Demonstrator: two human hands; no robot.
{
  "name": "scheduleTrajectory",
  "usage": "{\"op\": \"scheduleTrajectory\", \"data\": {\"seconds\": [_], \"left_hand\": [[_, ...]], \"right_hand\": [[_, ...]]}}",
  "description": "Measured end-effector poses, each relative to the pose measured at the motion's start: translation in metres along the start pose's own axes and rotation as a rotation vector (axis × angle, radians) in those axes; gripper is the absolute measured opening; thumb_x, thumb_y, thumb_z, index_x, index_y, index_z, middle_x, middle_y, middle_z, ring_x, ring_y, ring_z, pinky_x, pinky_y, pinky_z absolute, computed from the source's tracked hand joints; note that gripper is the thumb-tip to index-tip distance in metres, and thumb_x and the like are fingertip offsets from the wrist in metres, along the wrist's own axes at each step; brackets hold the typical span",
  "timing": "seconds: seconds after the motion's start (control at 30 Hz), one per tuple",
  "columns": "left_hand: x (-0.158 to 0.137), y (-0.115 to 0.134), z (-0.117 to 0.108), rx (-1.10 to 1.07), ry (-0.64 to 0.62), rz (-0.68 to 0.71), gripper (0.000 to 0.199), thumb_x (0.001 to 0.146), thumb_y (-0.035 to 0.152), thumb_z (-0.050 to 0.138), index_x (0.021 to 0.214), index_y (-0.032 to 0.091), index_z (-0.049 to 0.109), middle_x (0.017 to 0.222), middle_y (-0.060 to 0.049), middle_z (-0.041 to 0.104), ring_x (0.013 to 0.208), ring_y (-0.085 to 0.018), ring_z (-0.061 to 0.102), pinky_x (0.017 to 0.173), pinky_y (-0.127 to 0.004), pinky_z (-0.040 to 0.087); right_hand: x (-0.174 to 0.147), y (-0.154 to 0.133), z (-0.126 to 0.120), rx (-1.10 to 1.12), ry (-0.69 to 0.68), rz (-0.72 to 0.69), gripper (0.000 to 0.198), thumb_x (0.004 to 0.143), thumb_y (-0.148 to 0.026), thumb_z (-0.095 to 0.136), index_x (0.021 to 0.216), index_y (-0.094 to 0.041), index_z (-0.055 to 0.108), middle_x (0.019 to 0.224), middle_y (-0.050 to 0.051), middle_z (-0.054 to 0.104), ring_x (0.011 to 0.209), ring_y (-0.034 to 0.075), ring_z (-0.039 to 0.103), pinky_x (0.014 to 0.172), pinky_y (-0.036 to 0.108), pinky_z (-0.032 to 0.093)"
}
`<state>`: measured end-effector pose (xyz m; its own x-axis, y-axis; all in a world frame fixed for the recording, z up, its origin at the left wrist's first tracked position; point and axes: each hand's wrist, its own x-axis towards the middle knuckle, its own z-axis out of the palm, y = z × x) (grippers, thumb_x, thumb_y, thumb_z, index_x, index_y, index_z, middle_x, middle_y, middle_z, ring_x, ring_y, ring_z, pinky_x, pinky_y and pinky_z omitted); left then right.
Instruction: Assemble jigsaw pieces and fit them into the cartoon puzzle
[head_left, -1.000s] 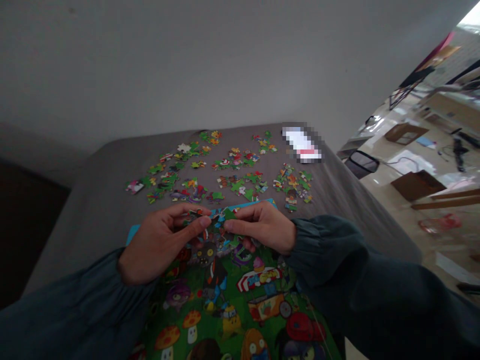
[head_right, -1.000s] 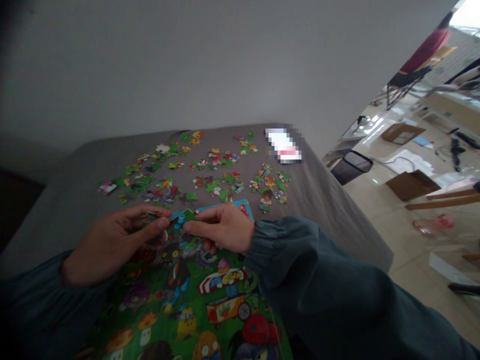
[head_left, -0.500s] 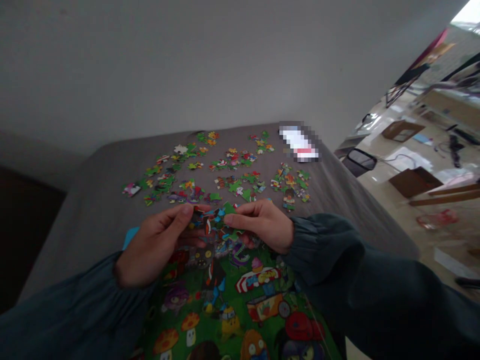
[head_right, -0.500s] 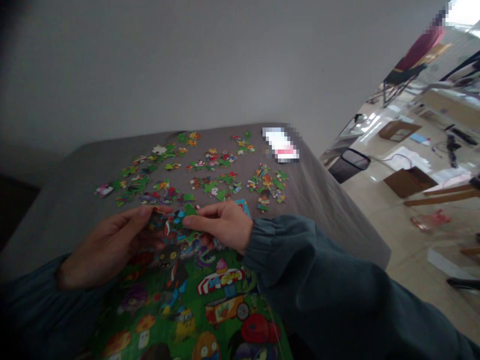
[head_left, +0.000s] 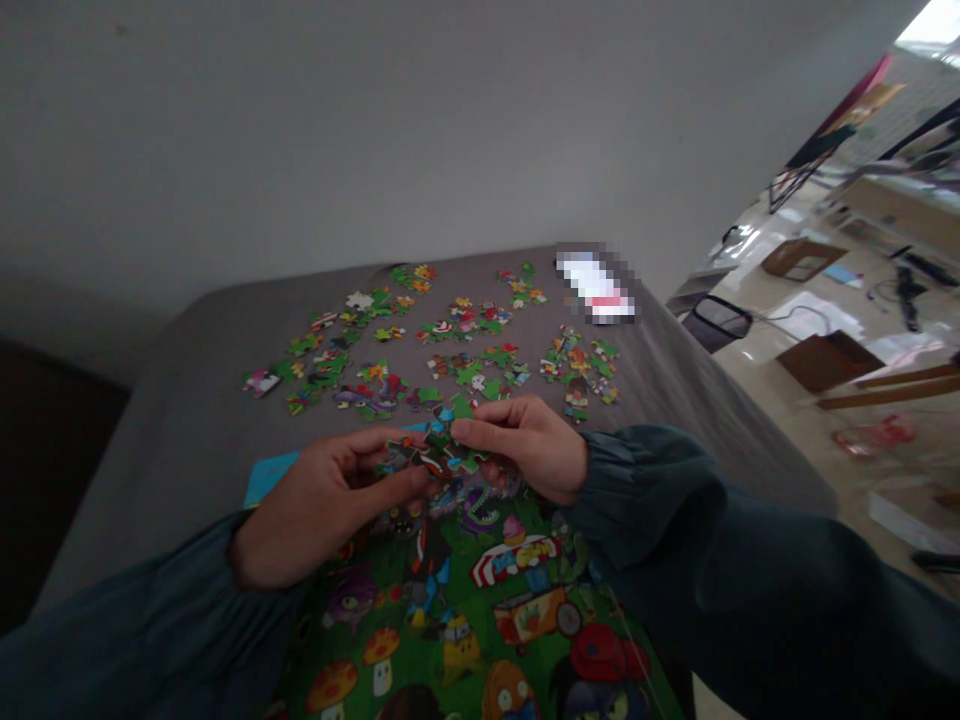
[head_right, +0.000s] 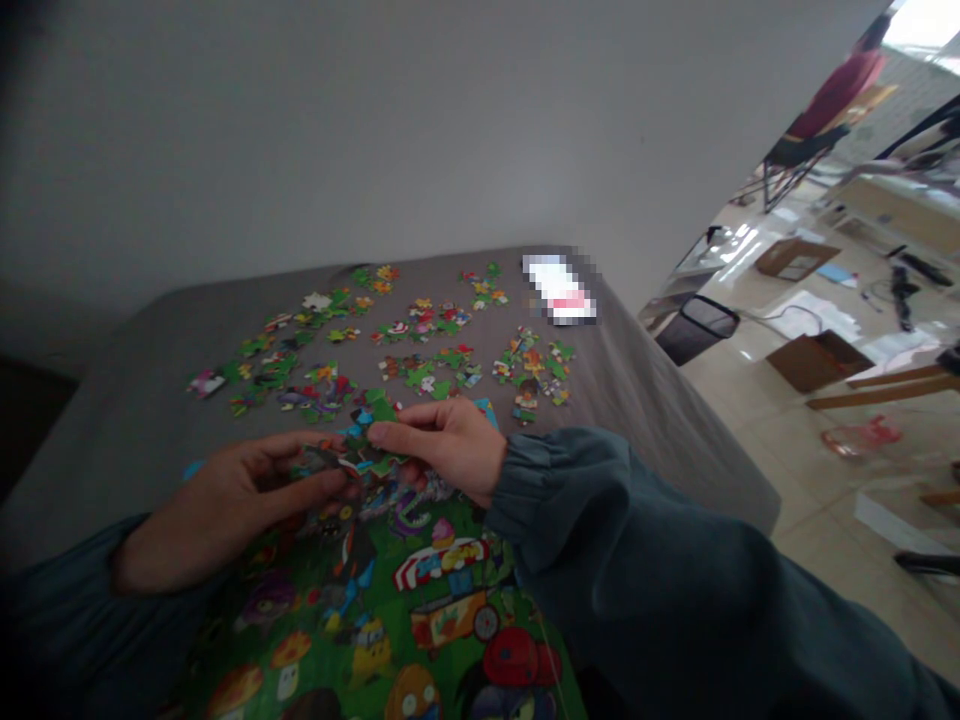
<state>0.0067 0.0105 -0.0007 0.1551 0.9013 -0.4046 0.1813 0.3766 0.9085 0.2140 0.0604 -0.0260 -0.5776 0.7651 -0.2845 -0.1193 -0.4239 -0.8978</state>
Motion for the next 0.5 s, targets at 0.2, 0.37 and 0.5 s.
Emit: {"op": "scheduleTrajectory", "data": {"seconds": [0.2,0.37,0.5], "left_hand": [[-0.001,-0.008,0.007,-0.03,-0.04,-0.034,0.047,0.064,0.056,0.093,0.089,0.021,0.072,0.074,-0.002,0.081,0.065,-0.016,0.074,0.058,-0.019,0.057],[0.0,-0.011,0.009,-0.265,0.053,-0.071,0.061,0.056,0.065,0.095,0.087,0.02,0.067,0.072,0.0,0.077,0.059,-0.013,0.07,0.053,-0.018,0.056],[-0.002,-0.011,0.015,-0.359,0.159,-0.057,0.064,0.051,0.067,0.096,0.079,0.02,0.064,0.053,0.009,0.059,0.041,-0.005,0.047,0.037,-0.013,0.037]], "right_hand": [[-0.001,-0.001,0.003,0.089,-0.052,0.003,0.055,0.058,-0.063,0.093,0.066,-0.016,0.067,0.05,-0.008,0.055,0.04,0.004,0.044,0.037,0.019,0.032],[-0.001,0.001,0.002,0.063,-0.019,-0.079,0.052,0.065,-0.062,0.09,0.066,-0.016,0.066,0.051,-0.008,0.052,0.041,0.003,0.039,0.039,0.02,0.028],[-0.002,0.003,0.002,-0.054,-0.069,-0.092,0.052,0.07,-0.064,0.086,0.065,-0.017,0.066,0.046,-0.008,0.05,0.04,0.004,0.039,0.039,0.021,0.027]]}}
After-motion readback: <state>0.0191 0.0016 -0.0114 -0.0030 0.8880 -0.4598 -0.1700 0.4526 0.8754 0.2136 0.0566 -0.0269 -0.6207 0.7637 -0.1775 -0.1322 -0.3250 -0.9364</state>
